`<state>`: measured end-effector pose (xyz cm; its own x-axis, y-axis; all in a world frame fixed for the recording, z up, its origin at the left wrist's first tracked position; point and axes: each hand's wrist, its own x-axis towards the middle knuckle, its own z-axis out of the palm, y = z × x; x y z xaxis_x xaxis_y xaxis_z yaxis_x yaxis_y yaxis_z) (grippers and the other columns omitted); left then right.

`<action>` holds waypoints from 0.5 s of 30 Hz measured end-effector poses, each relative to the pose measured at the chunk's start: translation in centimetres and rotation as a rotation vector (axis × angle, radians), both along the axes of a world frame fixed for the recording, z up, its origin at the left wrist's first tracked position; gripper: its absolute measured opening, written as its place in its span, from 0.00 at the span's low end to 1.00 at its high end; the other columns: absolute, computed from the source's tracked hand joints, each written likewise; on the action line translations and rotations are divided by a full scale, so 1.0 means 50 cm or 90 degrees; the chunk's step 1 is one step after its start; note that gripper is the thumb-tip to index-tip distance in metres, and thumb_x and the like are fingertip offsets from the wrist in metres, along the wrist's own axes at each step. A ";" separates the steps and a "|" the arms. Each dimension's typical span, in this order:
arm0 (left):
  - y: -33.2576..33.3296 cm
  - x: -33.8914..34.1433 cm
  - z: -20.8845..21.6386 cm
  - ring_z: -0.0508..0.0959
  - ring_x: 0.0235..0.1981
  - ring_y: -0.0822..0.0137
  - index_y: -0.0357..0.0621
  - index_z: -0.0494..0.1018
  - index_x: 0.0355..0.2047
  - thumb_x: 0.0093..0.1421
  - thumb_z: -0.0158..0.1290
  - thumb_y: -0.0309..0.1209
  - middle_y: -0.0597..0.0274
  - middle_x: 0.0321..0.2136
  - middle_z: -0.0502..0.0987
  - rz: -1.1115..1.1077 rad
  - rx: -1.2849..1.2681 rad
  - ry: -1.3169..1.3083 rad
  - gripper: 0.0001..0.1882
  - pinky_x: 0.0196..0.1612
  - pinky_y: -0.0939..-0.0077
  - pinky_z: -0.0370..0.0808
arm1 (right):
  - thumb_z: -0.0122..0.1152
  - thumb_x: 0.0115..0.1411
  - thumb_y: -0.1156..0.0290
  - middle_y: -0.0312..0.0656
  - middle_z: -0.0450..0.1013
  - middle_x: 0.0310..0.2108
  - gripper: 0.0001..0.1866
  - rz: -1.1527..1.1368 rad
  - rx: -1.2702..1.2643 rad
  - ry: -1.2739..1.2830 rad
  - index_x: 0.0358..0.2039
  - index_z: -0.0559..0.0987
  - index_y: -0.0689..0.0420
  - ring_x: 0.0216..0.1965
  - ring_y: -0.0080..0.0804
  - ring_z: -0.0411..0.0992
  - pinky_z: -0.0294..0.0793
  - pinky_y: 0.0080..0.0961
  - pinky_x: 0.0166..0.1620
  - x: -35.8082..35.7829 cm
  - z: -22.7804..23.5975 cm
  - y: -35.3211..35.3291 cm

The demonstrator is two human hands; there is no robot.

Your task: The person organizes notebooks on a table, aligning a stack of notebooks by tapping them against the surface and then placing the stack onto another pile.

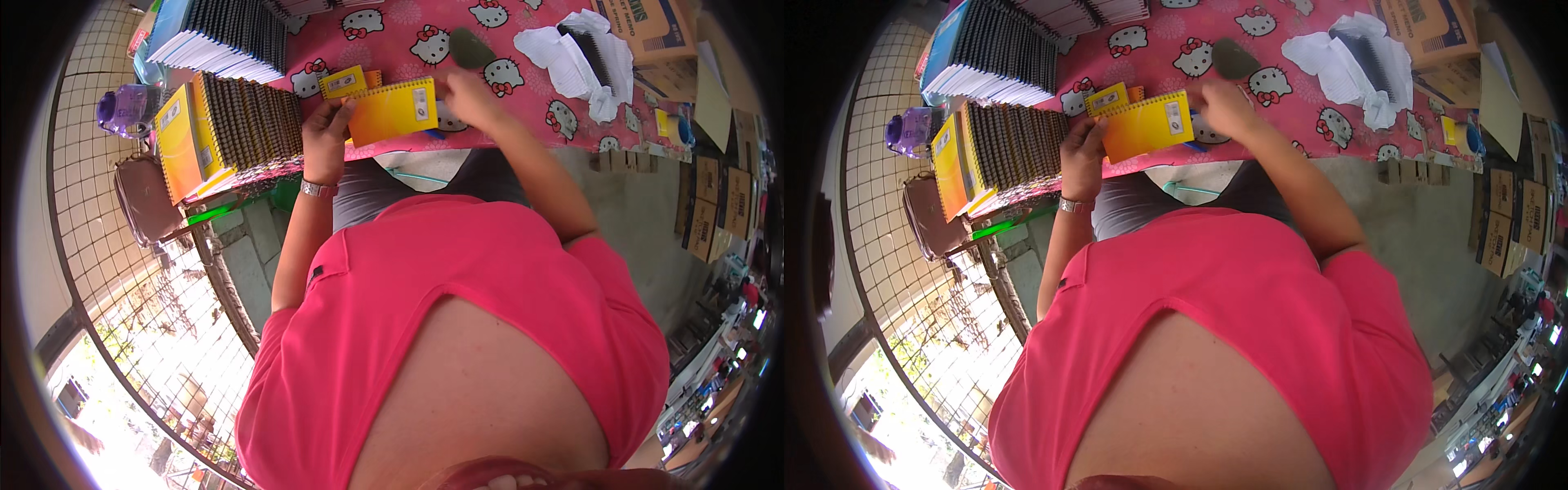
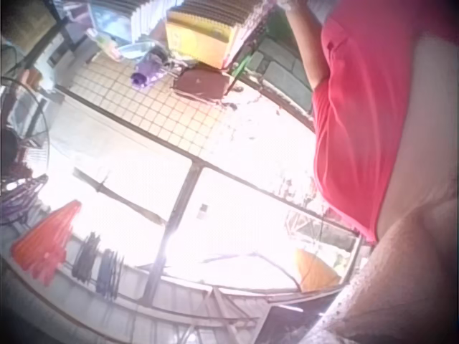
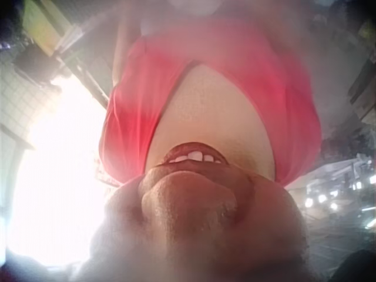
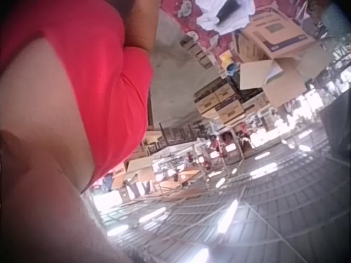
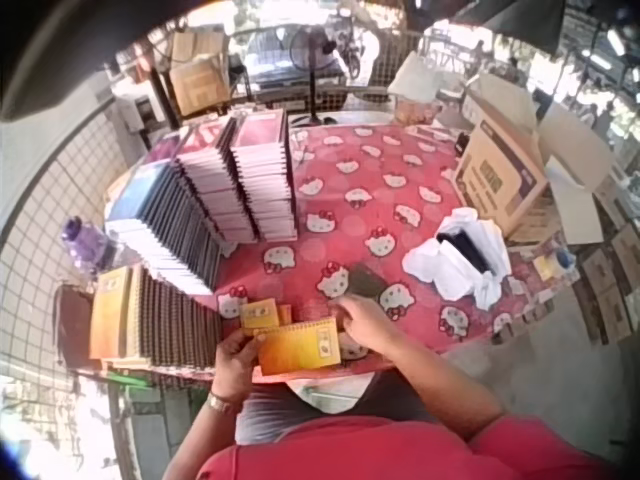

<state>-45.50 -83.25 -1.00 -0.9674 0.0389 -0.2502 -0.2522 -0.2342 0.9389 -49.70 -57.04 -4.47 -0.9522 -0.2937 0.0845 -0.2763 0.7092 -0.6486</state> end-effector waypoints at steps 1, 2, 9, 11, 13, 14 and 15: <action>-0.006 -0.001 -0.003 0.78 0.32 0.74 0.34 0.73 0.39 0.63 0.53 0.30 0.62 0.32 0.78 0.006 0.001 -0.005 0.10 0.35 0.80 0.77 | 0.58 0.56 0.65 0.49 0.75 0.43 0.16 0.073 -0.034 0.040 0.44 0.77 0.56 0.46 0.46 0.73 0.71 0.38 0.49 0.015 -0.041 -0.004; -0.008 -0.001 -0.006 0.78 0.32 0.74 0.35 0.73 0.40 0.63 0.53 0.30 0.62 0.32 0.78 0.021 0.018 0.002 0.10 0.35 0.80 0.76 | 0.60 0.55 0.63 0.49 0.71 0.50 0.21 0.133 0.084 0.122 0.47 0.75 0.58 0.53 0.46 0.68 0.67 0.39 0.55 0.034 -0.071 -0.015; -0.007 0.006 -0.006 0.78 0.35 0.72 0.37 0.72 0.43 0.64 0.51 0.29 0.60 0.36 0.77 0.044 0.074 0.018 0.10 0.37 0.77 0.76 | 0.62 0.54 0.58 0.48 0.71 0.41 0.24 0.013 0.207 0.140 0.46 0.74 0.61 0.46 0.47 0.69 0.69 0.40 0.49 0.110 -0.012 -0.049; -0.005 0.004 -0.011 0.78 0.38 0.71 0.37 0.71 0.45 0.64 0.51 0.28 0.60 0.38 0.77 0.037 0.074 0.028 0.11 0.39 0.75 0.76 | 0.62 0.54 0.59 0.48 0.72 0.39 0.23 -0.083 0.094 0.112 0.46 0.74 0.60 0.43 0.45 0.71 0.70 0.39 0.46 0.116 -0.007 -0.020; 0.002 0.000 -0.018 0.78 0.38 0.70 0.37 0.71 0.44 0.64 0.51 0.27 0.60 0.38 0.77 0.050 0.073 0.041 0.10 0.40 0.74 0.76 | 0.62 0.55 0.61 0.48 0.72 0.38 0.22 -0.198 -0.083 0.107 0.47 0.74 0.60 0.39 0.42 0.72 0.71 0.36 0.43 0.121 -0.007 0.017; 0.010 -0.002 -0.021 0.78 0.38 0.70 0.37 0.71 0.44 0.64 0.51 0.27 0.60 0.38 0.77 0.045 0.081 0.043 0.10 0.39 0.75 0.76 | 0.61 0.56 0.63 0.47 0.72 0.38 0.21 -0.210 -0.141 0.090 0.48 0.74 0.60 0.39 0.39 0.72 0.71 0.33 0.43 0.124 0.006 0.025; 0.016 0.000 -0.021 0.78 0.37 0.70 0.37 0.71 0.43 0.63 0.51 0.26 0.60 0.38 0.77 0.045 0.087 0.045 0.09 0.39 0.75 0.77 | 0.61 0.58 0.66 0.45 0.72 0.38 0.21 -0.218 -0.202 0.072 0.50 0.73 0.61 0.38 0.35 0.73 0.71 0.29 0.42 0.129 0.032 0.027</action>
